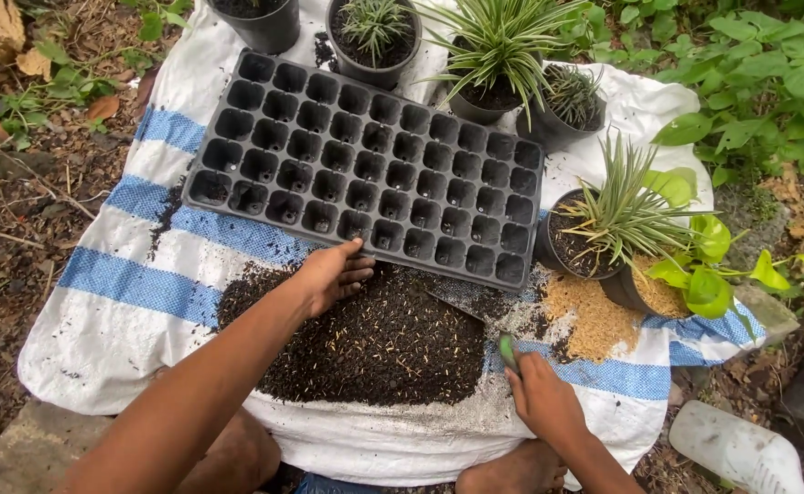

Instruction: The person empties soil from a seed tray onto a white sack, mixes the soil with a trowel, and then fills the empty cells of the seed tray with the soil mixture.

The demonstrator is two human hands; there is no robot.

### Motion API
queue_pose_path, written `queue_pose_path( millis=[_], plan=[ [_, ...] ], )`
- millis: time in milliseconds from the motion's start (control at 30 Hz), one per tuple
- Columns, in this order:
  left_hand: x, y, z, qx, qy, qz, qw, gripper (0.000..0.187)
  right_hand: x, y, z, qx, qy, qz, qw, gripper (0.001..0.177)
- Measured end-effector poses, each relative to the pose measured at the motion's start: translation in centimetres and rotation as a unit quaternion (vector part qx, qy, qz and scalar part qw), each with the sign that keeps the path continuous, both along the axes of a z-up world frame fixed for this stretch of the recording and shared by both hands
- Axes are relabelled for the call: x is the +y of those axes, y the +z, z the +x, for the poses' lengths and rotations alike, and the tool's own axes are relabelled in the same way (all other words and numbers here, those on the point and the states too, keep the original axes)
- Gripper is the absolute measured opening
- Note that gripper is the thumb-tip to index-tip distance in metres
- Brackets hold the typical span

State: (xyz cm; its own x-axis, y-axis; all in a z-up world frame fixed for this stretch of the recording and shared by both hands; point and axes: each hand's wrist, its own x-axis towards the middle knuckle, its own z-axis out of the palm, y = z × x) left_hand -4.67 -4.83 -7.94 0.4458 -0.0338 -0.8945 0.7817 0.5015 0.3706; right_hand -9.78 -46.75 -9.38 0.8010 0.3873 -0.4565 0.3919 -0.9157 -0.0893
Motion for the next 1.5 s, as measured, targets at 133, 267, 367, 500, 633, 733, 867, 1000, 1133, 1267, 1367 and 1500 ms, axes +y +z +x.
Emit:
queue_pose_path(
  millis=[133,267,367,500,633,733,867,1000,1133,1267,1367,1500],
  plan=[
    [-0.5,-1.8,-0.5,0.028,0.013,0.004,1.0,0.027,-1.7,0.6,-0.6,-0.028,0.036,0.009,0.999,0.033],
    [-1.1,-2.1,-0.7,0.041,0.028,0.022,0.999,0.027,-2.9,0.7,0.0,-0.075,0.039,0.02,0.996,0.035],
    [-1.1,-1.8,-0.6,0.055,0.027,0.034,0.998,0.028,-2.4,0.7,0.5,-0.073,-0.016,0.036,0.997,0.038],
    [-0.6,-1.4,-1.2,0.04,0.012,0.016,0.999,0.027,-1.6,1.3,0.9,-0.063,-0.035,0.054,0.996,0.039],
    [-0.6,-1.6,-2.6,0.045,-0.009,0.023,0.999,0.032,-1.9,1.4,0.6,-0.051,-0.037,0.077,0.995,0.037],
    [-0.4,-1.3,-2.6,0.06,-0.002,0.013,0.998,0.025,-2.4,1.2,0.6,-0.006,-0.044,0.033,0.998,0.043],
    [0.2,-1.1,-2.5,0.054,-0.007,0.025,0.998,0.025,-3.5,2.9,0.5,0.019,-0.009,0.004,1.0,0.046],
    [-0.1,-1.1,-2.9,0.057,-0.019,0.013,0.998,0.028,-4.1,7.6,0.0,0.105,-0.092,0.005,0.99,0.035],
    [-0.2,-1.2,-3.0,0.061,-0.018,0.012,0.998,0.029,-5.0,10.3,-0.5,0.164,-0.166,-0.015,0.972,0.03],
    [0.4,0.4,-3.5,0.072,-0.033,0.024,0.997,0.035,-6.7,9.3,-1.6,0.151,-0.178,-0.01,0.972,0.032],
    [1.5,1.6,-3.6,0.039,-0.046,0.051,0.997,0.039,-5.4,9.4,-1.1,0.166,-0.206,0.048,0.963,0.033],
    [2.8,2.9,-4.7,-0.037,-0.121,0.196,0.972,0.036,-5.4,8.5,-0.4,0.177,-0.264,0.046,0.947,0.033]
  ],
)
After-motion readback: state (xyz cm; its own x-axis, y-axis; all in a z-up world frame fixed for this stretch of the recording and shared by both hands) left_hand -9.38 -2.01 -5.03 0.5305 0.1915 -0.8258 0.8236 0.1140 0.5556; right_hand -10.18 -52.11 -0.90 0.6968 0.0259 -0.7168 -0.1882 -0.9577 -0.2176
